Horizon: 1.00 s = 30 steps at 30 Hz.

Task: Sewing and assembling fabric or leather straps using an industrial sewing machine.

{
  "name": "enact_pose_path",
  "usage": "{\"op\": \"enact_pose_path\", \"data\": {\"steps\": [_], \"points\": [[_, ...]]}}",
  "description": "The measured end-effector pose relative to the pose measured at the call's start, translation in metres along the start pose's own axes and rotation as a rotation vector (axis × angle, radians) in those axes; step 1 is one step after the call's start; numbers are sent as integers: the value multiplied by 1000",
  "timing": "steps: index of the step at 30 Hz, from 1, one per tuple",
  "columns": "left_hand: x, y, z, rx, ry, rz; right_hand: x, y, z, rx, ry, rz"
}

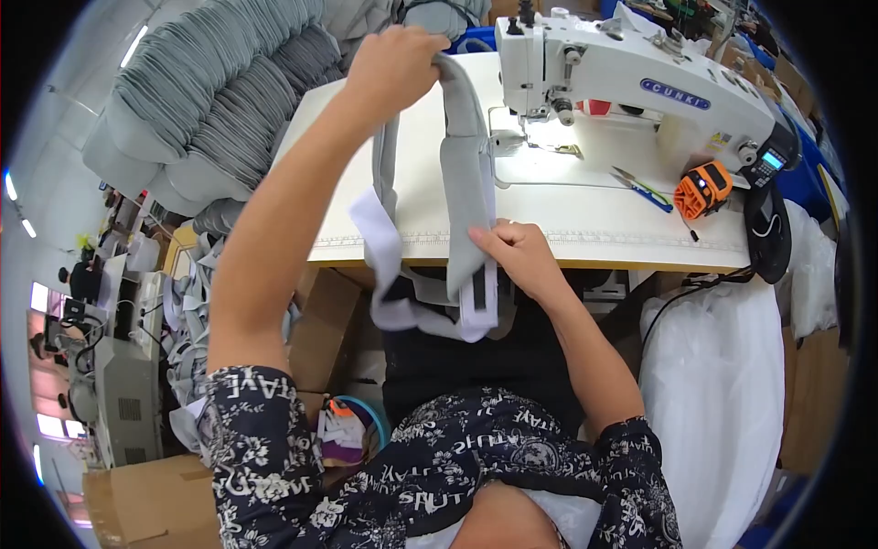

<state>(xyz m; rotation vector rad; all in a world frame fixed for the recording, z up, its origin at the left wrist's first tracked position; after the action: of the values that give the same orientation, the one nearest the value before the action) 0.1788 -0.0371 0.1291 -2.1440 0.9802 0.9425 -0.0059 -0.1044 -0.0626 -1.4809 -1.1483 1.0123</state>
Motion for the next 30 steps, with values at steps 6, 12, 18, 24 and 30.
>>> {"op": "enact_pose_path", "data": {"steps": [6,12,18,24,30], "points": [[36,42,81,-354,-649,252,-17,19,17,190,112,-157],[100,74,132,-1172,-859,1786,-3,-1,39,178,-30,-108],[93,84,129,-893,-487,1916,-1,10,70,151,-45,-110],[93,96,152,-1090,-355,1872,-4,24,92,267,14,-490],[67,107,162,-896,-792,1996,9,33,116,203,21,-164]]}}
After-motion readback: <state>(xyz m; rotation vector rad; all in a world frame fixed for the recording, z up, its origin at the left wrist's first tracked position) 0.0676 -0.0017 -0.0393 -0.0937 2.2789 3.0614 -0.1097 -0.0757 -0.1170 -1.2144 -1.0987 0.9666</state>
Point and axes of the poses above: each hand's wrist, its own z-axis away from the middle knuckle, its own x-axis out of the palm, y = z × x, the point moved 4 cm from there along -z, towards the middle knuckle, and after that the axes turned 7 degrees about -x, right-handed, at the moved point
